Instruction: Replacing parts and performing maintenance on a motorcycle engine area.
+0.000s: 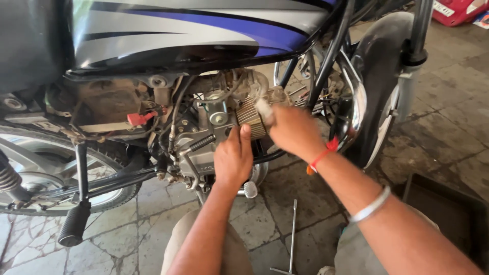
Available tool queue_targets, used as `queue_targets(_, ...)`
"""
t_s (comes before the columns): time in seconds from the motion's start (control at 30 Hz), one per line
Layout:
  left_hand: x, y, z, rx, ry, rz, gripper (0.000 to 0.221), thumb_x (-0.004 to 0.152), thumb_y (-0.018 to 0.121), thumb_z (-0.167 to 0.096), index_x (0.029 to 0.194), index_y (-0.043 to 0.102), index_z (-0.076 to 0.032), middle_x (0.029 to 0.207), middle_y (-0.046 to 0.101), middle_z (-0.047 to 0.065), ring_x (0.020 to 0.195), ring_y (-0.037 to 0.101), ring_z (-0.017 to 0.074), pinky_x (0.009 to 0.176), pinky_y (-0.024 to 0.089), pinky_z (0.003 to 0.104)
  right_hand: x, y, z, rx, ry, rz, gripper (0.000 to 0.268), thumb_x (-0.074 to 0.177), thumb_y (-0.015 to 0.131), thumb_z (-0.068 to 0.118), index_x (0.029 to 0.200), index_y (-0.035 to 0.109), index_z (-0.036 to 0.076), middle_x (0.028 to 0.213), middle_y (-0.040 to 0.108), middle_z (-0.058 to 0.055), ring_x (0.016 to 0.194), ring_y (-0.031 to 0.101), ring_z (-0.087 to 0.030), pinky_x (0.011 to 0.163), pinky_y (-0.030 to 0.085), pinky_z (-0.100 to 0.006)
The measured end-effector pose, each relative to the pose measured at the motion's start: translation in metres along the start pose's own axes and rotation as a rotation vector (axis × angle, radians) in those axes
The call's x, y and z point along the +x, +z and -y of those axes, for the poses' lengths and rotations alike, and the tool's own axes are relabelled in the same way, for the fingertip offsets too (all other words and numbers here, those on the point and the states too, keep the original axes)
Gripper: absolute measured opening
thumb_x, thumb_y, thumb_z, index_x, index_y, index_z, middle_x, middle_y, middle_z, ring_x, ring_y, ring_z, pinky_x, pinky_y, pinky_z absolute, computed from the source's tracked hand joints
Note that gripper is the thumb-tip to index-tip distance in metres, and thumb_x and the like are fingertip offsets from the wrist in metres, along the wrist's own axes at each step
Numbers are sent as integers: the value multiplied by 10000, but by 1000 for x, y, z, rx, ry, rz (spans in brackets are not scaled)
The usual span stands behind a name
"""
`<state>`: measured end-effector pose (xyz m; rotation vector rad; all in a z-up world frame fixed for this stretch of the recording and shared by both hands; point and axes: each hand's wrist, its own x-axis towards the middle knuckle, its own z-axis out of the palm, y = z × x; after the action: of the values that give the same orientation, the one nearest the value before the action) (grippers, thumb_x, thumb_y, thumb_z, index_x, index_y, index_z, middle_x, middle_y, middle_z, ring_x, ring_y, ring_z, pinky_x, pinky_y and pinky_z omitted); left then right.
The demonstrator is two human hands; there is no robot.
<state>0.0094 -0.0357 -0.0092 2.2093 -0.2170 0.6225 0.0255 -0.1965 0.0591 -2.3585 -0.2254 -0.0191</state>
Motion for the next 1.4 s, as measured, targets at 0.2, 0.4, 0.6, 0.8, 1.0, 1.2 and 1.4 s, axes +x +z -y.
queue_targets(0.2,-2,15,1,-15,-47,-1,495,1068,424,-436,863,666,-55,720,684,235,716,663,483,645,494,576,80,-13,-18,-704,-275,-449,294,813,694,154,1035,675,-38,793,721,-219,774,728,-358,685,574,-456)
queue_targets(0.4,-2,27,-2,-29,-134,35,539,1039,469,-465,787,704,-50,755,717,204,757,689,448,686,522,545,244,15,-121,-725,-233,-332,153,920,651,125,909,759,17,967,729,-205,847,726,-356,761,571,-494)
queue_targets(0.6,2,33,4,-123,-210,66,554,1040,459,-477,788,714,-55,757,741,170,763,717,409,705,542,509,280,13,-132,-447,-692,-488,394,722,609,37,1091,745,20,1051,730,-198,960,670,-331,785,535,-419)
queue_targets(0.8,-1,34,1,-108,-227,88,552,1035,453,-484,793,701,-55,757,757,141,763,717,402,701,539,511,256,-21,-57,-201,-318,-335,199,1064,579,153,1177,627,-4,1115,669,-166,954,643,-289,817,539,-409)
queue_targets(1.0,-4,33,-5,-95,-273,90,555,1039,441,-487,806,706,-58,762,755,140,778,716,402,716,540,509,272,-7,-62,1360,-170,-97,273,1005,549,191,1183,640,5,1165,712,-166,1027,701,-273,874,599,-397)
queue_targets(1.2,-4,36,-5,-75,-324,97,548,1033,448,-489,818,710,-59,773,755,142,794,716,404,728,540,509,272,-1,-56,620,-205,-323,376,1033,496,258,1312,591,24,1291,663,-172,1142,648,-301,949,553,-431)
queue_targets(1.4,-1,39,-3,-76,-326,95,538,1029,461,-480,802,701,-56,769,753,150,784,713,409,727,540,509,262,-8,-38,1582,17,-55,443,1043,331,309,1295,575,39,1296,670,-131,1165,654,-286,961,581,-440)
